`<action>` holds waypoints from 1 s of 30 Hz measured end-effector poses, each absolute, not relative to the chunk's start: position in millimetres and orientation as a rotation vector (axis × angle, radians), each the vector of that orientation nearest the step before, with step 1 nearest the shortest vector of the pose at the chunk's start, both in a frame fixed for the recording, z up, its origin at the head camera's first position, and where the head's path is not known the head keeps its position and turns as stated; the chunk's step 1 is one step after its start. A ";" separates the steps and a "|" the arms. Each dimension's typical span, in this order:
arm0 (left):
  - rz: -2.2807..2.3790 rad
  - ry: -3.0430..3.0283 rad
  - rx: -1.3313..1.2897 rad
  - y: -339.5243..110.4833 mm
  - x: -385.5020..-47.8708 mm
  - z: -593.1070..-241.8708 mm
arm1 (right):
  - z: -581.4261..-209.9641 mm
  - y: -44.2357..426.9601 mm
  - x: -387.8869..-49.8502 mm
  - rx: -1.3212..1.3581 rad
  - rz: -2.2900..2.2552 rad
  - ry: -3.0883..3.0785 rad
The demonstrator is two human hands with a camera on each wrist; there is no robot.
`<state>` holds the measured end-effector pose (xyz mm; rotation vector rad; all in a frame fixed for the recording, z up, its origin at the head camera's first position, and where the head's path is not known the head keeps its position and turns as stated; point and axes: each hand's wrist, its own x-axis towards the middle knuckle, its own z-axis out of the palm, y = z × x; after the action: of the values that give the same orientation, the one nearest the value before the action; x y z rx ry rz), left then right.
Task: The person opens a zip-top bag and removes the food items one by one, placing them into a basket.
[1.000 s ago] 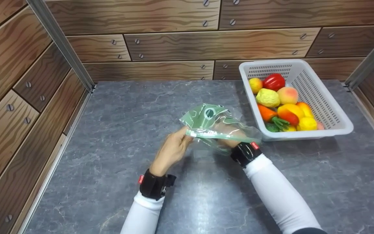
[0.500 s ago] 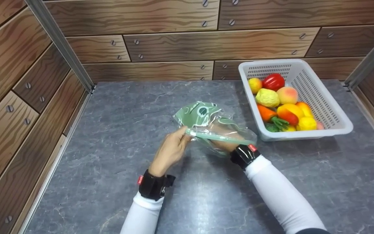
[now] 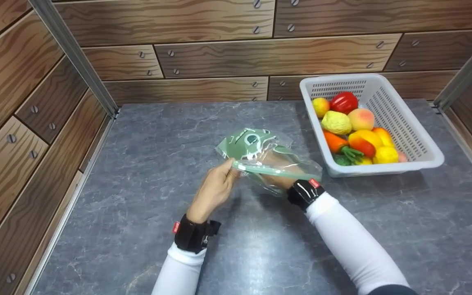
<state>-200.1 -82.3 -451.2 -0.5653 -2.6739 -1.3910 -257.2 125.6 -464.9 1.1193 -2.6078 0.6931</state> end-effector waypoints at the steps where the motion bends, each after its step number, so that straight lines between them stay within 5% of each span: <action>1: -1.399 -2.672 -0.566 -82.4 -200.2 -451.1 | -464.2 126.3 -258.3 1.141 0.689 -2.596; 11: -1.387 -2.693 -0.528 -84.3 -201.4 -449.3 | -460.5 138.7 -265.8 1.200 0.991 -2.745; 17: -1.372 -2.697 -0.529 -84.9 -201.0 -449.4 | -454.6 144.2 -258.7 1.267 0.765 -2.710; 26: -1.385 -2.677 -0.529 -86.4 -202.6 -450.5 | -453.5 148.6 -254.0 0.881 0.907 -2.949; 30: -1.356 -2.680 -0.513 -87.1 -202.5 -450.8 | -449.2 149.5 -254.7 0.914 1.148 -2.952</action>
<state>-202.5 -87.1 -450.8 -0.5133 -2.6798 -1.3564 -254.7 149.5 -449.2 0.9138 -2.9516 1.1482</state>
